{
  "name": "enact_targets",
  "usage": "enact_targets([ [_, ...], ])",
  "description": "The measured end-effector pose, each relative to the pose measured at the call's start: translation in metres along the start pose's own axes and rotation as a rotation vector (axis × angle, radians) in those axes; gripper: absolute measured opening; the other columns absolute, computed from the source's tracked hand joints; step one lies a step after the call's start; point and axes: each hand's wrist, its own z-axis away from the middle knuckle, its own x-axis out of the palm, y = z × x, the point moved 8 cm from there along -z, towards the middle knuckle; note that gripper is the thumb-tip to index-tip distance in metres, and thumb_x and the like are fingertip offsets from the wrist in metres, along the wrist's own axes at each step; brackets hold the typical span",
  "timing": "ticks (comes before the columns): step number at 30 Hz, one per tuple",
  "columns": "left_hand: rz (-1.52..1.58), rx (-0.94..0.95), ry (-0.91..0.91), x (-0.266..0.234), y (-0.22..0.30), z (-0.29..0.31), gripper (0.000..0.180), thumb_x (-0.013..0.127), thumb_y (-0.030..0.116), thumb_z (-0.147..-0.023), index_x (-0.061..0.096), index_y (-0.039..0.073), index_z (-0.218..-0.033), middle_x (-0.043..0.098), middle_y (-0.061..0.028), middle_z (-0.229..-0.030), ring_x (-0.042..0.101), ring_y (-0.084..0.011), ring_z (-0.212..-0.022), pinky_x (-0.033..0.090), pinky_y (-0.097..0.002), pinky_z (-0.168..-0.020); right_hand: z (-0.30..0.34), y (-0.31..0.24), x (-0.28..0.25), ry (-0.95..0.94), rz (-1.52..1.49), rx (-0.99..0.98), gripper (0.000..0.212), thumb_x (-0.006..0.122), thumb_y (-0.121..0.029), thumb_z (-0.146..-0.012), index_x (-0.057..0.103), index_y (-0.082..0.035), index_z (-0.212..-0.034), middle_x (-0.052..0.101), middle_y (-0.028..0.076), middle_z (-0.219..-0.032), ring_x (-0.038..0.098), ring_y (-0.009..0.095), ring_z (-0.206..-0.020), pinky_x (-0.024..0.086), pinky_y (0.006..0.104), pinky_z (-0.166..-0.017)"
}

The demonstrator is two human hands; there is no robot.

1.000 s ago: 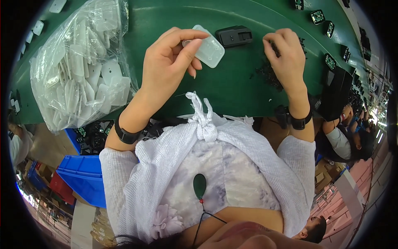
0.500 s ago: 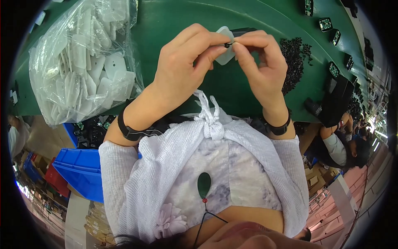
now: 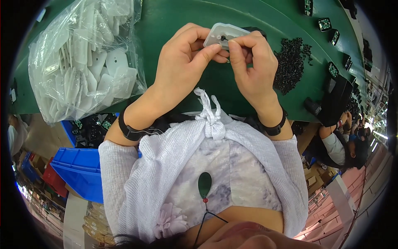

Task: The person picks up a white plastic plate, inserts a small black component into it, and then presses the plate onto a black plastic housing. This assembly process is repeated multiple times throughout the video.

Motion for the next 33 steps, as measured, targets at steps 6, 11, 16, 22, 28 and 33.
enact_targets([
  [6, -0.021, 0.102, 0.011, -0.002, 0.006, 0.002, 0.01, 0.062, -0.001, -0.092, 0.058, -0.006, -0.101, 0.057, -0.0088, -0.102, 0.069, -0.0184, -0.09, 0.058, -0.0262, -0.078, -0.003, -0.007, 0.006, 0.012, 0.093, -0.042, 0.014, 0.07, -0.008, -0.085, 0.056, -0.005, -0.086, 0.059, 0.008, -0.079, 0.057, 0.02, -0.06, 0.044, 0.0306, -0.053],
  [11, -0.357, 0.287, 0.039, -0.007, 0.019, 0.002, 0.01, 0.067, 0.003, -0.09, 0.059, -0.003, -0.093, 0.058, -0.0079, -0.097, 0.067, -0.0151, -0.083, 0.056, -0.0247, -0.072, -0.001, 0.01, 0.021, -0.078, -0.426, 0.155, 0.008, 0.062, -0.006, -0.095, 0.055, -0.003, -0.091, 0.05, -0.001, -0.078, 0.04, 0.007, -0.061, 0.034, 0.0223, -0.053],
  [16, -0.012, 0.168, 0.135, -0.014, 0.007, 0.001, 0.011, 0.07, 0.0, -0.084, 0.06, 0.001, -0.088, 0.061, -0.0077, -0.089, 0.059, -0.0141, -0.073, 0.05, -0.0253, -0.063, 0.002, 0.006, 0.024, -0.073, -0.278, 0.085, 0.008, 0.063, -0.005, -0.095, 0.055, -0.003, -0.093, 0.049, -0.002, -0.078, 0.04, 0.005, -0.063, 0.033, 0.0206, -0.054],
  [22, -0.463, 0.421, 0.001, -0.006, 0.024, 0.004, 0.006, 0.065, 0.002, -0.091, 0.061, -0.002, -0.093, 0.059, -0.0067, -0.096, 0.064, -0.0128, -0.078, 0.054, -0.0243, -0.066, 0.005, 0.013, 0.022, -0.066, -0.457, 0.193, 0.01, 0.066, -0.006, -0.093, 0.056, -0.002, -0.093, 0.049, -0.002, -0.076, 0.039, 0.004, -0.063, 0.032, 0.0198, -0.054],
  [28, 0.068, 0.116, 0.017, -0.013, 0.006, 0.004, 0.007, 0.061, 0.004, -0.096, 0.061, -0.003, -0.098, 0.059, -0.0076, -0.098, 0.066, -0.0136, -0.08, 0.055, -0.0237, -0.068, 0.001, 0.009, -0.006, 0.123, -0.202, 0.06, 0.025, 0.079, -0.014, -0.081, 0.06, -0.004, -0.095, 0.059, 0.005, -0.086, 0.052, 0.012, -0.067, 0.044, 0.024, -0.06],
  [33, 0.065, 0.075, -0.046, -0.008, 0.003, 0.003, 0.009, 0.06, 0.005, -0.096, 0.06, -0.004, -0.099, 0.059, -0.0077, -0.098, 0.066, -0.0137, -0.079, 0.055, -0.0238, -0.068, -0.005, 0.017, 0.007, -0.145, -0.341, 0.194, 0.022, 0.077, -0.015, -0.083, 0.063, -0.006, -0.098, 0.057, -0.001, -0.094, 0.048, 0.006, -0.077, 0.035, 0.0213, -0.065],
])
